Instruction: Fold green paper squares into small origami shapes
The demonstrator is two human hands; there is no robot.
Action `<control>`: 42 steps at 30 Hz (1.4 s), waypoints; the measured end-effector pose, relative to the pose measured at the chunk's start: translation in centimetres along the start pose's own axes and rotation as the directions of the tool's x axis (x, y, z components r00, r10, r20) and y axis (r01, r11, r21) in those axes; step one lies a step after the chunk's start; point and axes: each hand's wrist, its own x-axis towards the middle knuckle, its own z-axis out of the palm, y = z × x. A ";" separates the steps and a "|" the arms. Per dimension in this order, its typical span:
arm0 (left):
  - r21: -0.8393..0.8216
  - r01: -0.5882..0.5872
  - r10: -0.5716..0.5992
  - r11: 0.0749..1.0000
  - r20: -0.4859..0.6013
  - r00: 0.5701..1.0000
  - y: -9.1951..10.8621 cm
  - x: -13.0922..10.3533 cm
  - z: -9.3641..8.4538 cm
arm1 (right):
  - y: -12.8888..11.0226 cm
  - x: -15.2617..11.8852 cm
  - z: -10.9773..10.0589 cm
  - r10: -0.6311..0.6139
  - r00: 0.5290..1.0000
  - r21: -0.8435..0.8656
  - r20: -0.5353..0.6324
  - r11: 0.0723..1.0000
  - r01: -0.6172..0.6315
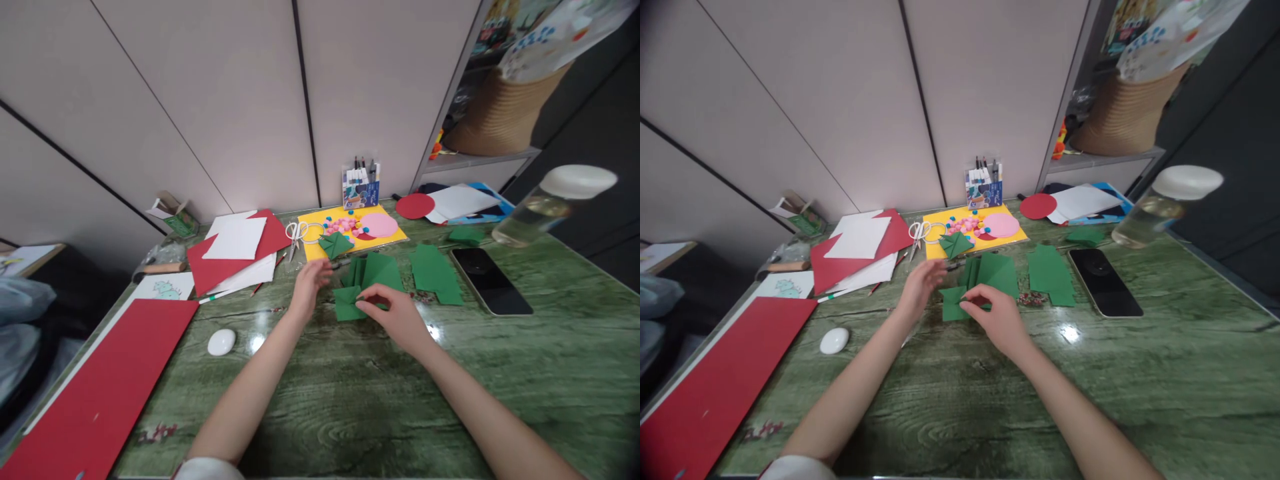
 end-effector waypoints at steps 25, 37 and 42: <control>-0.126 0.175 -0.155 0.976 0.157 0.975 0.5 -8.5 -0.9 | 0.2 -0.8 2.0 0.038 0.997 0.015 0.061 0.999 -0.039; -0.112 0.184 -0.162 0.977 0.182 0.970 1.0 -9.3 -0.6 | 0.3 -1.0 2.5 0.050 0.998 0.158 -0.023 0.986 -0.046; -0.042 0.113 -0.107 0.993 0.129 0.986 1.2 -9.6 -0.4 | -0.2 -1.5 2.4 0.013 0.999 0.107 -0.036 0.994 -0.009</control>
